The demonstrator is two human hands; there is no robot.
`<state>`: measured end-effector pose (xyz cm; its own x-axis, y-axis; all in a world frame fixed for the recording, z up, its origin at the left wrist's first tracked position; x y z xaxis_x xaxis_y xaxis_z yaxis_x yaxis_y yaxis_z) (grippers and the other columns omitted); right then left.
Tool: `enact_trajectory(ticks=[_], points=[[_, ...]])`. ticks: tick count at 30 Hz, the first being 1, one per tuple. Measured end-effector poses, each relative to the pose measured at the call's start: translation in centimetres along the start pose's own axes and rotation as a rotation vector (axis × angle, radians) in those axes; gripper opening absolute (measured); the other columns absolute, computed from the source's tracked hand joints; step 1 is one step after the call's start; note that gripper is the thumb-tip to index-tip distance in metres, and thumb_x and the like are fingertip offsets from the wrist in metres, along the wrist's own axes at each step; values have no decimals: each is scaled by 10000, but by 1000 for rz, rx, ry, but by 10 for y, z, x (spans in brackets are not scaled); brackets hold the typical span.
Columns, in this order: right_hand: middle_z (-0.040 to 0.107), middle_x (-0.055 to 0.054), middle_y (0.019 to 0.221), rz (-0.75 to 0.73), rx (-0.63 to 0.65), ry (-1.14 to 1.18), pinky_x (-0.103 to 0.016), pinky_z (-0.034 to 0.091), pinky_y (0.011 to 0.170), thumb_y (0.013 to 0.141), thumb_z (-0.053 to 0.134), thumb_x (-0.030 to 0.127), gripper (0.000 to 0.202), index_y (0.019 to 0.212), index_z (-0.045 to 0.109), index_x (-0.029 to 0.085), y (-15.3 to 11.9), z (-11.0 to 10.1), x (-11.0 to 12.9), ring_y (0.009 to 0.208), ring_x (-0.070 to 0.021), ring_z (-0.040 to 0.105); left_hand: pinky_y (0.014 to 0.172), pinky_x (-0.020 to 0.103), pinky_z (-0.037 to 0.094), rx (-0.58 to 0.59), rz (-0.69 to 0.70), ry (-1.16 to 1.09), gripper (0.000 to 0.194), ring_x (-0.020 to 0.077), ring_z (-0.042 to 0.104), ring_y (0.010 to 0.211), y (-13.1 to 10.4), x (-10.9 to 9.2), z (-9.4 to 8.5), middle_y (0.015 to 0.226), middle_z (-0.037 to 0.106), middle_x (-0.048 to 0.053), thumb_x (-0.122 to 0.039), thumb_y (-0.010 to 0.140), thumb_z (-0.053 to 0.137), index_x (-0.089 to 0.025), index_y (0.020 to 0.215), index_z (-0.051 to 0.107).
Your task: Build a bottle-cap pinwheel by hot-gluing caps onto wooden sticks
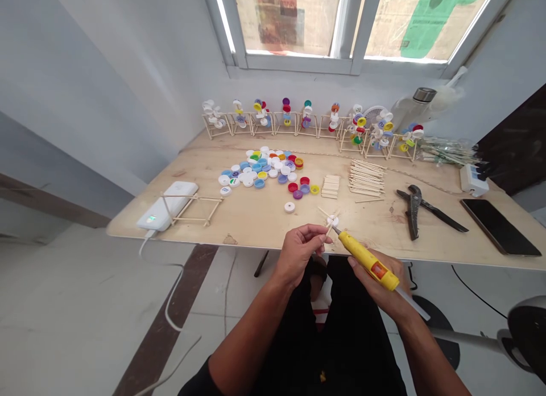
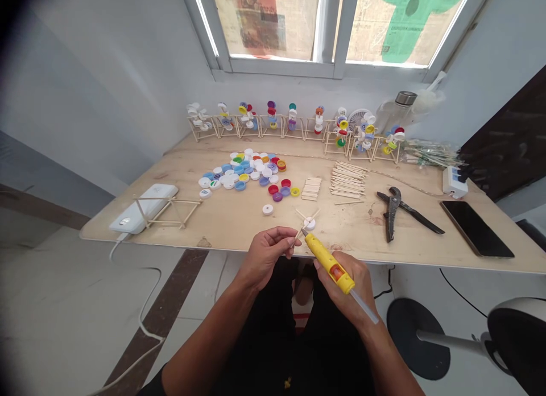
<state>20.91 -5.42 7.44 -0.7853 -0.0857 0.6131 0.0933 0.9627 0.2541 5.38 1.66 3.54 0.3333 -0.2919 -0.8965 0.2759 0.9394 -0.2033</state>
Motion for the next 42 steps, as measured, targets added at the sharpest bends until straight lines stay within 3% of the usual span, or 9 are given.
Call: enact_trajectory(ticks=[8,20,33,42], points=[[541,13,560,23,21,2,-229,377,497,831,526,386,273,645,571,191,2,0,0,515,-114,505,519,220,392,-2,11,13,174,83,503,520,0,-2,1,660,687,39,-208,648,698,-125,798,670],[558,8,579,23,21,4,-234,376,504,827,532,385,250,678,584,192,0,0,-1,529,-122,519,527,224,398,-4,28,17,167,85,509,527,1,-3,1,677,692,41,-196,651,700,-125,800,672],[536,17,544,-5,38,-33,-237,375,491,825,535,380,268,631,546,195,-3,2,-2,491,-112,495,521,216,402,47,-78,-145,239,78,520,521,1,5,1,712,697,70,-217,634,743,-109,835,672],[608,-1,627,29,0,34,-234,422,503,834,540,394,230,772,624,189,-4,-4,-12,554,-135,563,517,215,399,63,-151,-211,256,79,519,516,0,10,2,695,690,65,-213,606,775,-114,814,665]])
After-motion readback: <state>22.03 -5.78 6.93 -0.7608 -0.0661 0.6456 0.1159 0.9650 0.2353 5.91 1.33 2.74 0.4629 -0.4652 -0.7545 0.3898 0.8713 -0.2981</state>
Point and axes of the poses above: each hand's wrist, its own y-axis towards the middle knuckle, its own z-axis out of the palm, x = y × z, the point moved 6 cm from there along y, towards the middle knuckle
